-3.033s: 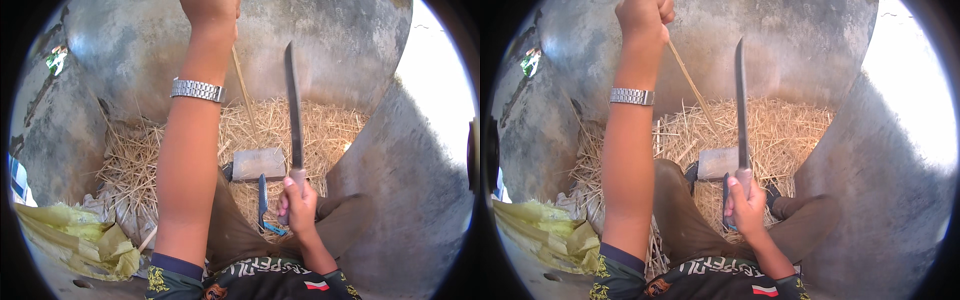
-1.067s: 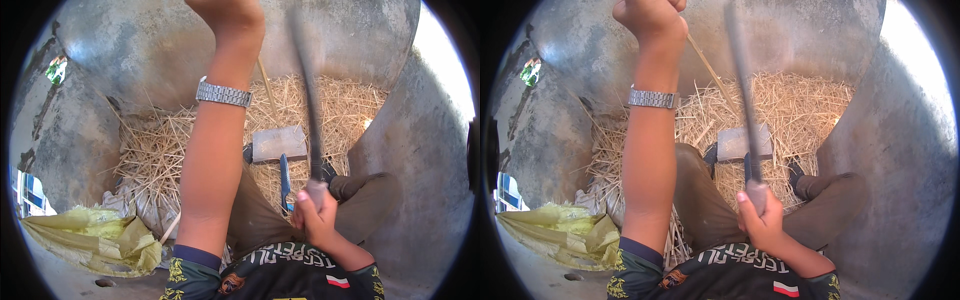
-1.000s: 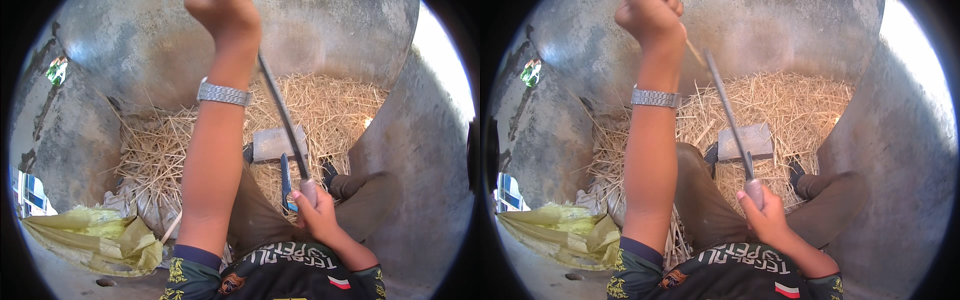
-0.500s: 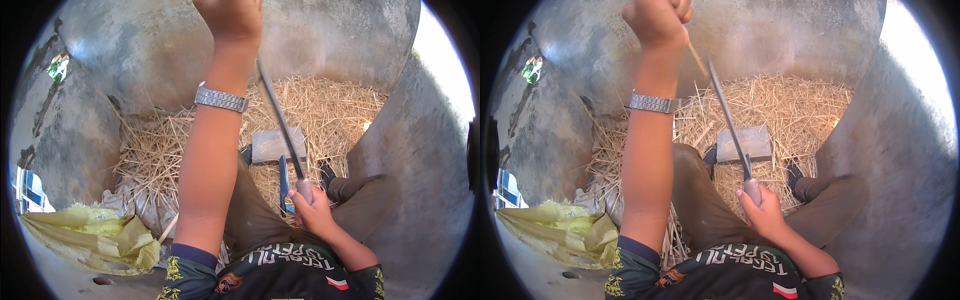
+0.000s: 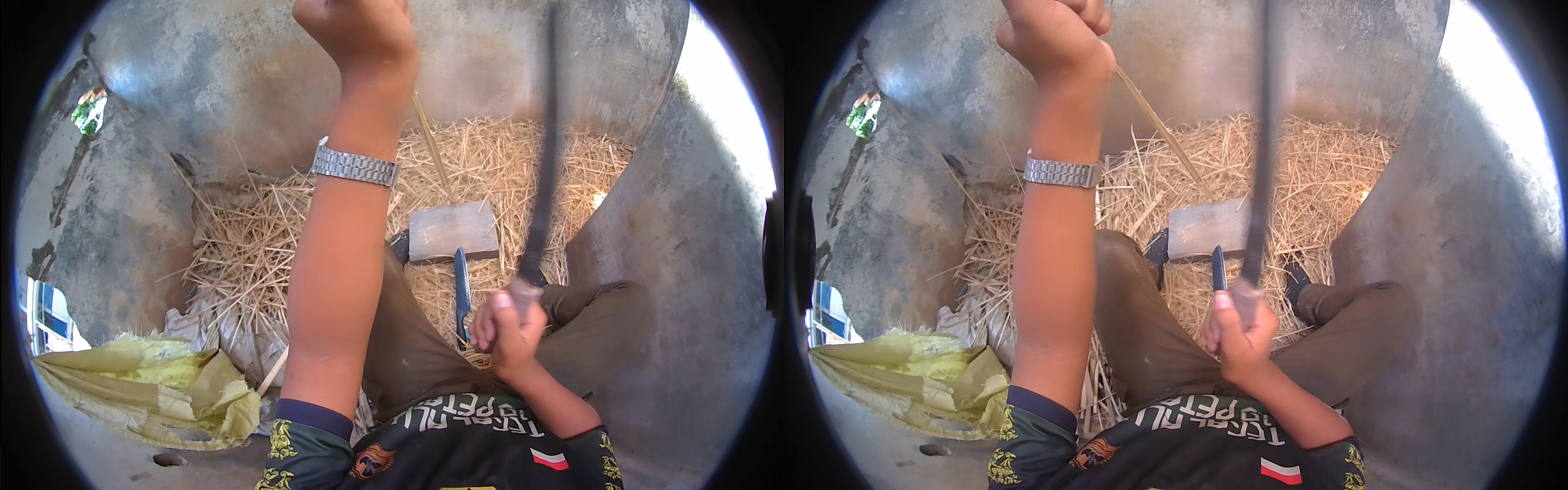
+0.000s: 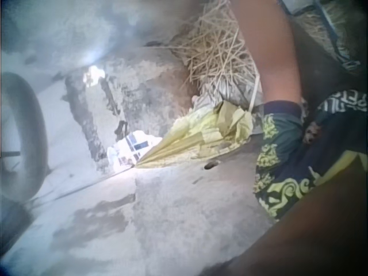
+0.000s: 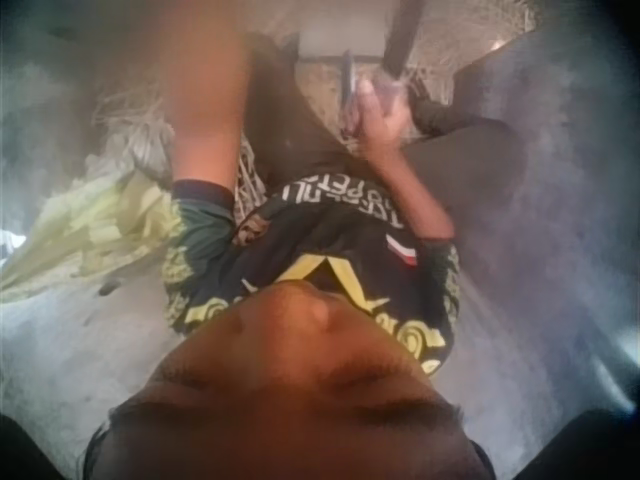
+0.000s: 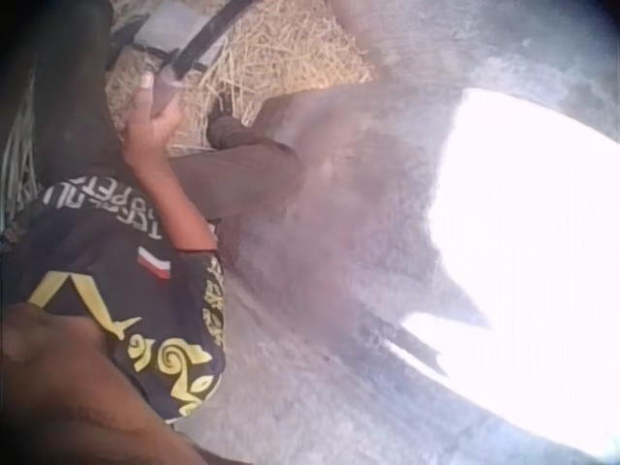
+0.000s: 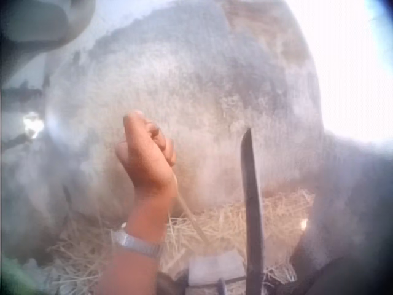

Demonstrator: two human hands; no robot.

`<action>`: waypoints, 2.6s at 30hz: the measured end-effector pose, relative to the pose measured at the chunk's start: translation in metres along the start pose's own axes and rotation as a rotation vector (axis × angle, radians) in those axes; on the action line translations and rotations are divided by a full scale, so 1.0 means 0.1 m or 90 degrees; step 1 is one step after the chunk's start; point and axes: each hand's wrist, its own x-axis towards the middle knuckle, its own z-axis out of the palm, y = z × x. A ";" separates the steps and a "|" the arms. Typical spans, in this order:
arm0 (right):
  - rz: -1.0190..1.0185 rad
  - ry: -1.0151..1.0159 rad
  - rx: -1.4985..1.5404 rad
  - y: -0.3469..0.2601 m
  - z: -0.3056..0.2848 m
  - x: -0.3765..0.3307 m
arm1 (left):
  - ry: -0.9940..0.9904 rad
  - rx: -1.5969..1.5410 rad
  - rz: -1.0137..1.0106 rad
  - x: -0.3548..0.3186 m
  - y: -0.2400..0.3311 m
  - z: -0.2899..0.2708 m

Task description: The person sits on a straw-covered floor and uses a large knife to shave and split a long bamboo stick. They repeatedly scrape the surface of the stick to thin it and occasionally split it lengthwise, discarding the shavings onto the floor.

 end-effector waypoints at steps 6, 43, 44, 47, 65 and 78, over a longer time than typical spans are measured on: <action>0.166 0.003 -0.124 -0.07 -0.13 0.07 | 0.087 0.010 0.005 0.00 0.08 -0.09; -0.127 -0.036 -0.122 -0.78 0.30 0.30 | 0.032 0.001 -0.100 0.22 0.10 -0.42; -0.217 -0.087 -0.038 -0.74 0.28 0.38 | 0.027 -0.012 -0.096 0.20 0.12 -0.41; -0.293 -0.098 -0.003 -0.37 0.18 0.47 | 0.042 0.024 -0.049 0.06 0.14 -0.26; 0.553 -0.174 0.526 -0.61 -0.41 0.49 | -0.048 -0.049 -0.051 0.15 -0.12 -0.15; 0.206 -0.096 -0.457 0.18 -0.48 0.50 | -0.013 0.105 0.113 0.05 -0.19 -0.15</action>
